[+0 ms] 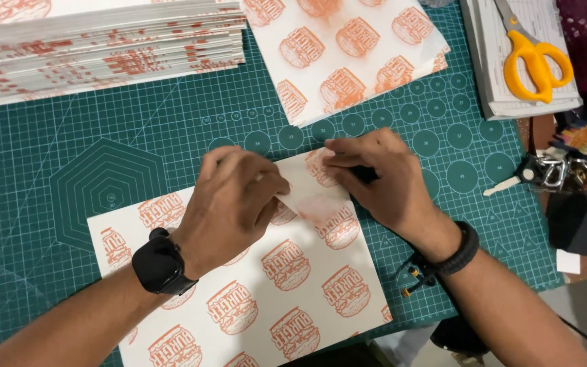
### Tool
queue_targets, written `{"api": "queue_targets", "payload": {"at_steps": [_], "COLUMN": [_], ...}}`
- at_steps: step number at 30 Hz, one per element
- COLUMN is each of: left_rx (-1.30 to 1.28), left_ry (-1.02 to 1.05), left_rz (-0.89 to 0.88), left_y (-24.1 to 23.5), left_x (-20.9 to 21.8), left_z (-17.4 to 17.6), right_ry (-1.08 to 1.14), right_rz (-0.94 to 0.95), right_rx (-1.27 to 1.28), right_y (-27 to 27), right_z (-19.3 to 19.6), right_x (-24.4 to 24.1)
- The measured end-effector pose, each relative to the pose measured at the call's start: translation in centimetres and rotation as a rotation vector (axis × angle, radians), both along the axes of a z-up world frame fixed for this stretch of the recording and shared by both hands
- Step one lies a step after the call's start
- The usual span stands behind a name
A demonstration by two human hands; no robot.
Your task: Peeling adhesive strips and folding printed burger wrappers to prepare them for packaging.
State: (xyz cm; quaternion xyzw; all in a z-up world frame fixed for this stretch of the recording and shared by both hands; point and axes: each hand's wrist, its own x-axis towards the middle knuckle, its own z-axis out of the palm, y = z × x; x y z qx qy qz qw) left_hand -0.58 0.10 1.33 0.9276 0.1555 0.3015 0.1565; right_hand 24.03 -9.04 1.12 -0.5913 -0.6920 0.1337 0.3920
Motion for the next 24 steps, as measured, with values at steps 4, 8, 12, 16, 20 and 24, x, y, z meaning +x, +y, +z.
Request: {"api": "queue_targets", "payload": {"at_steps": [4, 8, 12, 16, 20, 24], "left_rx": [0.008, -0.074, 0.021, 0.118, 0.073, 0.051], "left_ry": [0.06, 0.047, 0.047, 0.043, 0.057, 0.044], "left_rz": [0.054, 0.061, 0.034, 0.024, 0.044, 0.025], "left_y": [0.1, -0.1, 0.0, 0.1, -0.2, -0.1], "left_x": [0.1, 0.1, 0.1, 0.3, 0.5, 0.5], "left_z": [-0.5, -0.6, -0.5, -0.2, 0.8, 0.5], "right_ry": [0.09, 0.065, -0.17, -0.147, 0.036, 0.291], "right_rz": [0.088, 0.012, -0.062, 0.0, 0.11, 0.226], "right_rx": [0.022, 0.032, 0.01, 0.049, 0.098, -0.03], "right_y": [-0.3, -0.1, 0.2, 0.1, 0.0, 0.0], "right_z": [1.1, 1.3, -0.5, -0.6, -0.5, 0.7], "right_x": [0.0, 0.0, 0.2, 0.3, 0.4, 1.2]}}
